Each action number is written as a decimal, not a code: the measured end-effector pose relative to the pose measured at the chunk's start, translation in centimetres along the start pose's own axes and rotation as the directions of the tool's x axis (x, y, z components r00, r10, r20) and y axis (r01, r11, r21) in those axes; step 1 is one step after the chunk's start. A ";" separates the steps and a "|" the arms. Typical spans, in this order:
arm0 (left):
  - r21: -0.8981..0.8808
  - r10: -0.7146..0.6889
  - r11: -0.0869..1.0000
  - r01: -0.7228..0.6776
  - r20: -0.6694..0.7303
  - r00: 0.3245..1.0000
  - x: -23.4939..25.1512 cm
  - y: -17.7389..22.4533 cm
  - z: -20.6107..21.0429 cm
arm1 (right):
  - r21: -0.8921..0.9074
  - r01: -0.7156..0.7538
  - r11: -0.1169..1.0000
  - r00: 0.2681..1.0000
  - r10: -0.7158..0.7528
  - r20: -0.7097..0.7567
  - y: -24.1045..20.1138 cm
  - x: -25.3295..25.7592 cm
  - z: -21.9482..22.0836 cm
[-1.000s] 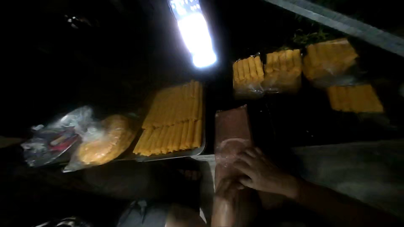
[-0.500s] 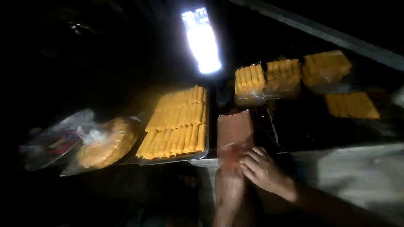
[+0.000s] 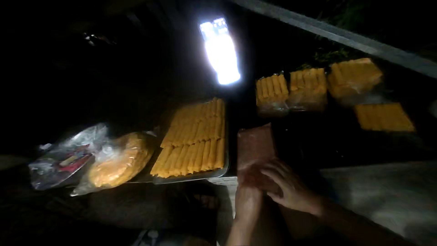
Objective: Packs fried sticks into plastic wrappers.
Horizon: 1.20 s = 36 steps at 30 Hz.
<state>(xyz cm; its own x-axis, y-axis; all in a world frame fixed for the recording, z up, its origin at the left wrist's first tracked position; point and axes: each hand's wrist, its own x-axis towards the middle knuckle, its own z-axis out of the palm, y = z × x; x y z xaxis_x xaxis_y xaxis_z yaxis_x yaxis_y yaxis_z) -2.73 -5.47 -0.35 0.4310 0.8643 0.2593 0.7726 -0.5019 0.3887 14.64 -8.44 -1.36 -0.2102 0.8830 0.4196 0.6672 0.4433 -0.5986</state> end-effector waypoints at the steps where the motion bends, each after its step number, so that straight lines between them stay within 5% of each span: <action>1: 0.006 0.000 1.000 0.000 -0.006 1.000 0.0 0.0 0.0 | -0.023 -0.021 1.000 1.000 0.021 -0.006 0.0 0.0 0.2; 7: 0.082 0.020 0.997 -0.010 -0.117 0.993 -0.1 0.2 -0.3 | -0.040 -0.101 0.994 0.995 0.100 -0.024 -0.3 0.8 0.9; 11: 0.047 0.003 0.999 0.001 -0.072 0.997 -0.2 0.2 -1.1 | -0.053 -0.122 0.991 0.992 0.120 -0.027 -0.4 1.4 1.2; 17: 0.133 0.119 0.986 -0.097 -0.165 0.979 -2.5 1.2 -2.1 | -0.120 -0.188 0.975 0.981 0.193 0.030 -1.1 1.9 1.4; 23: -0.307 0.057 0.946 -0.105 -0.161 0.985 -4.4 3.7 -9.4 | -0.160 -0.246 0.956 0.955 0.267 0.129 -1.5 2.0 0.9; 28: -0.496 -0.073 0.840 -0.218 -0.503 0.861 -3.9 2.6 -13.8 | 0.081 -0.229 0.970 0.968 0.218 0.123 -0.8 2.0 0.0; 32: -0.456 -0.154 0.848 -0.270 -0.699 0.698 -1.5 1.6 -12.8 | 0.402 -0.067 0.913 0.988 0.118 -0.104 0.4 1.6 -2.3; 36: -0.496 -0.190 0.831 -0.252 -0.679 0.709 1.7 1.2 -9.4 | 0.412 0.061 0.909 0.928 0.101 -0.360 -0.7 1.8 -5.6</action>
<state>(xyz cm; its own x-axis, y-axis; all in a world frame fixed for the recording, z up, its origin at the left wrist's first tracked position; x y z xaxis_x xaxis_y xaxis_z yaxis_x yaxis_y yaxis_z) -5.40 -4.91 8.87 -0.1581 0.6860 0.7102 0.3015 -0.6514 0.6963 17.73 -8.00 3.63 0.1293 0.8084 0.5743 0.2994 0.5203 -0.7998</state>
